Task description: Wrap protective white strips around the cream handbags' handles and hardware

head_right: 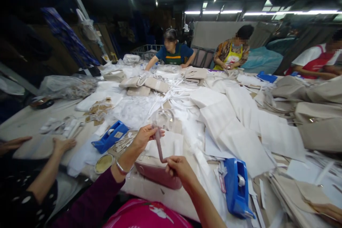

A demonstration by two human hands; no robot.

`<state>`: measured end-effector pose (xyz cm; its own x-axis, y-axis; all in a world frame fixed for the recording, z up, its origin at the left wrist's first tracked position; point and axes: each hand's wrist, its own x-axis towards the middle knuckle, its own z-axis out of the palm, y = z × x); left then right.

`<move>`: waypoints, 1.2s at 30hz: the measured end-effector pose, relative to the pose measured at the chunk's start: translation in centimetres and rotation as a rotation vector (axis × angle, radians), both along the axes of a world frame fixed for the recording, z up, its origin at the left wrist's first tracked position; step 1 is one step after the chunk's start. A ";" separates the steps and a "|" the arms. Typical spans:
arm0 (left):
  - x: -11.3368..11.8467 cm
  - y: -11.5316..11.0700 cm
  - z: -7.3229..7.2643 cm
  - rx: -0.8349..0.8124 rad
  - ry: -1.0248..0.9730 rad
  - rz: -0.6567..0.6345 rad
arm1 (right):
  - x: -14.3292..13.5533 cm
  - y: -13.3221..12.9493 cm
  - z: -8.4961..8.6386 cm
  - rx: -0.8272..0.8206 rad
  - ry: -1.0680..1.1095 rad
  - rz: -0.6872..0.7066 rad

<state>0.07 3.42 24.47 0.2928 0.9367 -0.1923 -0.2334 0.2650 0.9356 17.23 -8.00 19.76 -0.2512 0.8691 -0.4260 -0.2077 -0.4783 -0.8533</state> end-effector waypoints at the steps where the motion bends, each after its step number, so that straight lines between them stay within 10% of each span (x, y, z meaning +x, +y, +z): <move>1: 0.3 -0.5 -0.1 0.007 0.001 0.029 | -1.0 -0.6 -0.8 -0.043 0.069 -0.017; 10: 2.3 -4.1 0.2 -0.030 -0.034 0.026 | -1.2 4.7 -0.6 -0.107 0.096 -0.301; 18: 1.3 -4.0 1.1 -0.180 -0.103 0.003 | 0.4 5.6 2.2 0.893 -0.810 0.009; 24: 1.3 -3.9 1.0 -0.251 -0.209 -0.105 | 1.2 6.3 2.4 1.172 -1.038 0.110; 32: 3.4 -4.7 0.6 0.036 -0.132 0.101 | 0.3 4.8 3.8 0.729 -0.578 -0.420; 36: 5.0 -5.3 -0.7 0.153 -0.025 0.193 | -0.6 4.1 4.1 0.467 -0.356 -0.379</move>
<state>5.07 -1.88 23.73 0.1086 0.9934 -0.0383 -0.2899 0.0685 0.9546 16.63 -3.92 23.88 0.1912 0.9815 0.0134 0.0427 0.0053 -0.9991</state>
